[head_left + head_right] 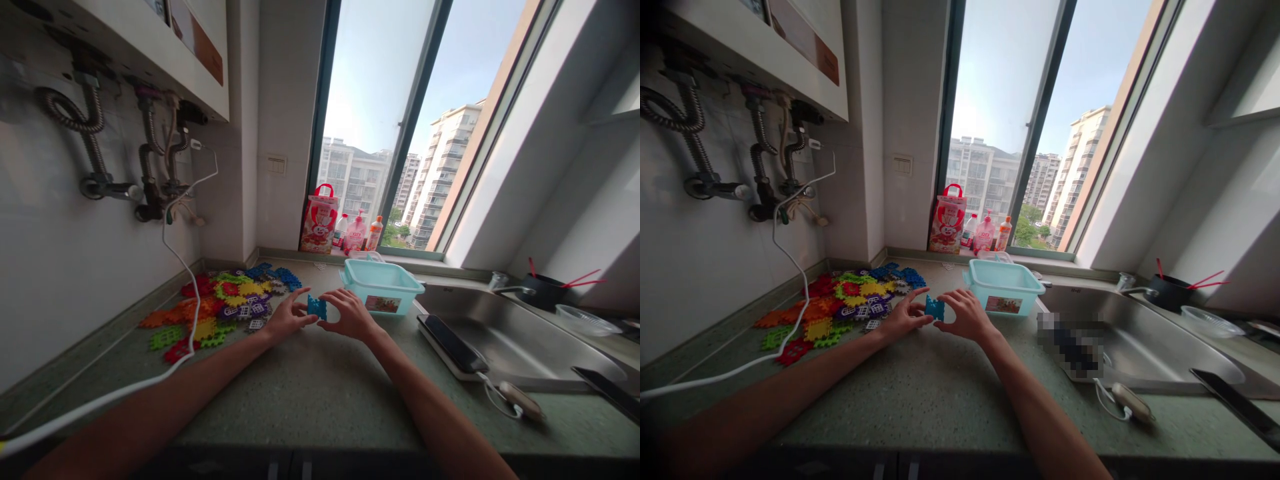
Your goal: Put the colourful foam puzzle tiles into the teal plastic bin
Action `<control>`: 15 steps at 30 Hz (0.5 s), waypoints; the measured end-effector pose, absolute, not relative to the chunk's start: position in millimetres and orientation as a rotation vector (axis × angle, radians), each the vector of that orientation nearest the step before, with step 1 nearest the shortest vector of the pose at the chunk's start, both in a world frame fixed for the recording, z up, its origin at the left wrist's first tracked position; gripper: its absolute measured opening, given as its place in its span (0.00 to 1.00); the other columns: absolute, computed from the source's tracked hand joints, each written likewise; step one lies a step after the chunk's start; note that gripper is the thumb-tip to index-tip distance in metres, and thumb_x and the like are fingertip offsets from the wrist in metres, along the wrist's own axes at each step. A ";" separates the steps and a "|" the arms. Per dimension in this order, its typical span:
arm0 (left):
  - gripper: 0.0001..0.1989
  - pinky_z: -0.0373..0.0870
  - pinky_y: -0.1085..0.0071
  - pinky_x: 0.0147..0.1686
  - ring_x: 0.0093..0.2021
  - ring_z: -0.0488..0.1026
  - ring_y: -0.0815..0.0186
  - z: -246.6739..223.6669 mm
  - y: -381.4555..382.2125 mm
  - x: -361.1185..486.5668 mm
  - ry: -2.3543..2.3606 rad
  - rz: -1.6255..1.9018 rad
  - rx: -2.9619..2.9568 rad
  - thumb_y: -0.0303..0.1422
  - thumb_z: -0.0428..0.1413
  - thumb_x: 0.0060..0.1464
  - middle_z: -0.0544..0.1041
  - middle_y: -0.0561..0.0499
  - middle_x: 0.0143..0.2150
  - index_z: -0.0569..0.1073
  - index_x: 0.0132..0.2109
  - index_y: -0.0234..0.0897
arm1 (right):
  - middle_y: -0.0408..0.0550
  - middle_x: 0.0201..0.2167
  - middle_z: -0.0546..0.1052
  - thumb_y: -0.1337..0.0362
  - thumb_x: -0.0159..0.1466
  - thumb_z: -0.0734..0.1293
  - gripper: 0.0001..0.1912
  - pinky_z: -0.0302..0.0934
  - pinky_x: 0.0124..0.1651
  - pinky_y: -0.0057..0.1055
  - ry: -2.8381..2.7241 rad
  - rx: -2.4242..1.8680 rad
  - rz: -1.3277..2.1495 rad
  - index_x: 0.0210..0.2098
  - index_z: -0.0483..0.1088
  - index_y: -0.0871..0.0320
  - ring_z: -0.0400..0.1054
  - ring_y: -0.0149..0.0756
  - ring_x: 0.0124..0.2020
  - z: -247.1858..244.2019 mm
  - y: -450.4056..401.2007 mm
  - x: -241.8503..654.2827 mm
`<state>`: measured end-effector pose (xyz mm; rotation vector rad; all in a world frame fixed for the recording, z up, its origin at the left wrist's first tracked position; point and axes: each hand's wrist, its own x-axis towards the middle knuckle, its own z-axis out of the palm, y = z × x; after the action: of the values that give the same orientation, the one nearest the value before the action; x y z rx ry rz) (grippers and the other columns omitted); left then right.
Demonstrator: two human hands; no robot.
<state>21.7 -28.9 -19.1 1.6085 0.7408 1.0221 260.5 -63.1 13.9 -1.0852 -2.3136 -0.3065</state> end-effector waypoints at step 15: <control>0.40 0.80 0.67 0.31 0.37 0.84 0.57 -20.5 -22.0 15.4 0.781 0.936 1.660 0.41 0.74 0.44 0.83 0.38 0.50 0.72 0.62 0.35 | 0.48 0.41 0.84 0.58 0.61 0.77 0.28 0.70 0.47 0.33 -2.246 -1.108 0.045 0.59 0.73 0.52 0.79 0.40 0.40 1.3 -60.2 263.4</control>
<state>15.4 -22.0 -20.5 1.6601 0.7810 0.9359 263.4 -60.2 1.3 -1.1077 -2.2462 0.0450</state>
